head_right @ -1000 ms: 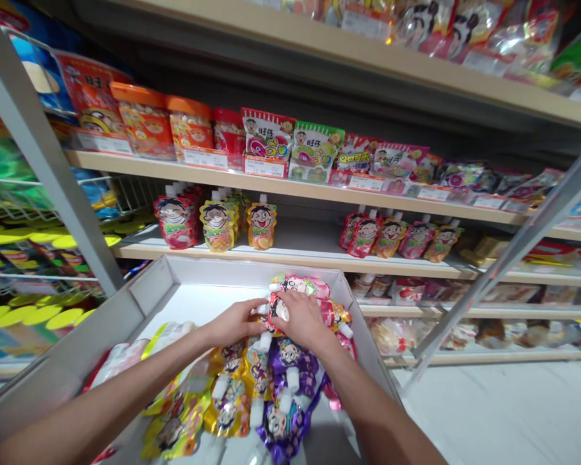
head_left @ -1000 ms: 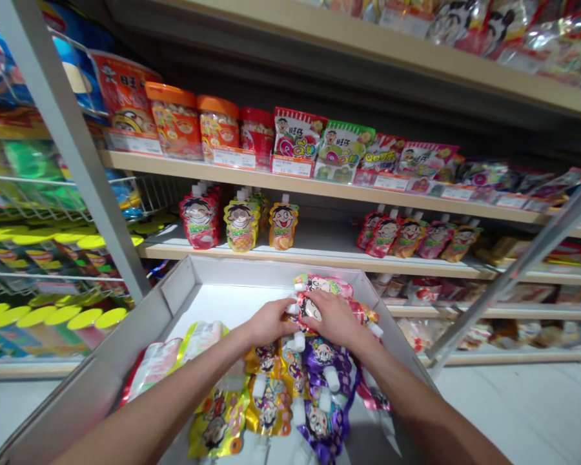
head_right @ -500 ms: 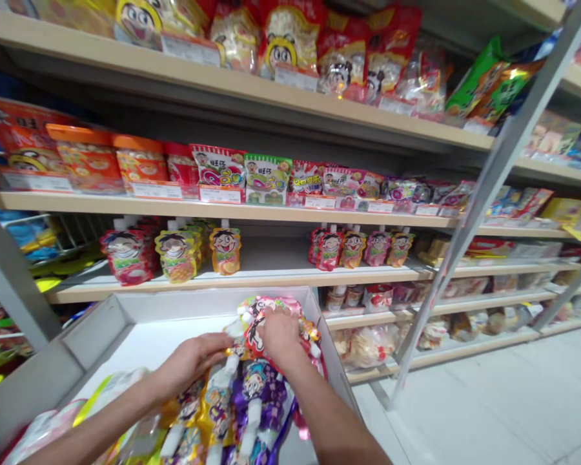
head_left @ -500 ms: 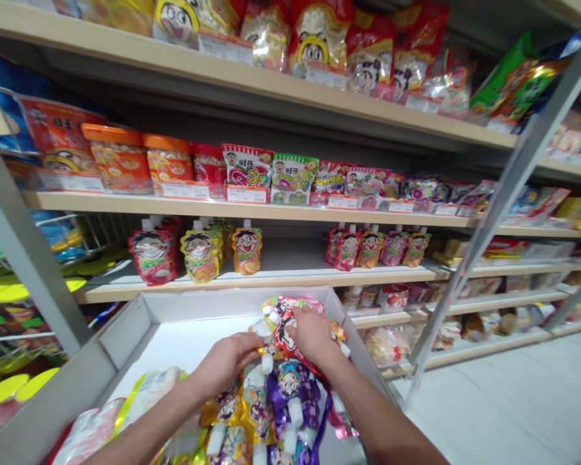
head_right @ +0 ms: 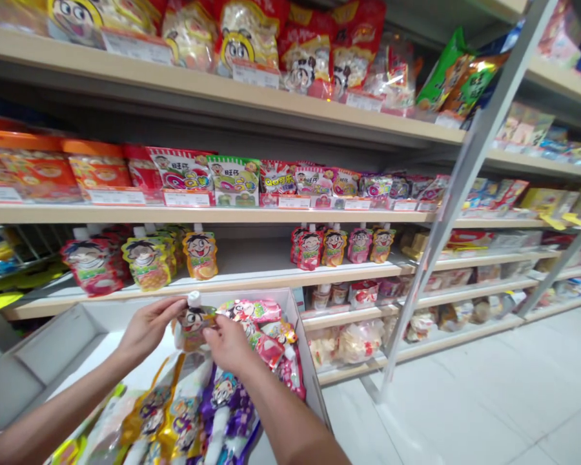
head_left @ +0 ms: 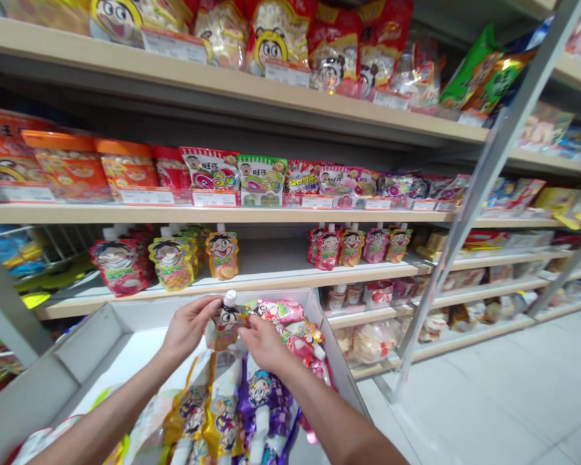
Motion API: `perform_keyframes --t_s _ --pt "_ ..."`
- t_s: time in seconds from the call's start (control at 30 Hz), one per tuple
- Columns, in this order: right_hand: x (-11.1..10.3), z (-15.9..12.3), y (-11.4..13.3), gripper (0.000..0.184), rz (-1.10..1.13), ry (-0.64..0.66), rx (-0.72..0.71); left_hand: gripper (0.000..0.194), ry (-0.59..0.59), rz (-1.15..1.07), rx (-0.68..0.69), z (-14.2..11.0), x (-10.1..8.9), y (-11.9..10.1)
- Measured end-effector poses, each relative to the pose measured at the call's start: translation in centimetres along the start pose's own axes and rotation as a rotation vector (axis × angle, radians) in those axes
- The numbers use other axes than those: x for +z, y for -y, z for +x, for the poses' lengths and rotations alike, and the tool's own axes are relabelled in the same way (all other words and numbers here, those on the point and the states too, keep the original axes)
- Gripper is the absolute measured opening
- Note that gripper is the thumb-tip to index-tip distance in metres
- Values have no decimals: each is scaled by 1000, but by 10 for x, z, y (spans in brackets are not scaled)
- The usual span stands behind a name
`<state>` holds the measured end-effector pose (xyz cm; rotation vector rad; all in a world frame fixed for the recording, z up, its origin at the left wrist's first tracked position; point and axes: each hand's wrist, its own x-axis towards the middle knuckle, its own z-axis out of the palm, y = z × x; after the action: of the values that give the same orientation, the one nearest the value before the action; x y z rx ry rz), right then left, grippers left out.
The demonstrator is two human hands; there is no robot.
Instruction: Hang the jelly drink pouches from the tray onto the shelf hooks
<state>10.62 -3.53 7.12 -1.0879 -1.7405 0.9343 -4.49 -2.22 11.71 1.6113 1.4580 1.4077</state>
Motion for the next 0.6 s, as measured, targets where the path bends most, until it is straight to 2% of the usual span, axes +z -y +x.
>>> perform_keyframes --t_s 0.13,0.27,0.47,0.6 --pt "5 3 -1 21 -103 -95 -51 38 -62 -68 -64 -3 8 -14" --pt "7 5 -6 24 -122 -135 -49 39 -97 -182 -126 -9 13 -10" --pt "11 5 -21 28 64 -117 44 40 -5 -375 -187 -19 17 9" --pt "13 5 -22 27 218 -57 106 42 -37 -447 -201 -22 15 14"
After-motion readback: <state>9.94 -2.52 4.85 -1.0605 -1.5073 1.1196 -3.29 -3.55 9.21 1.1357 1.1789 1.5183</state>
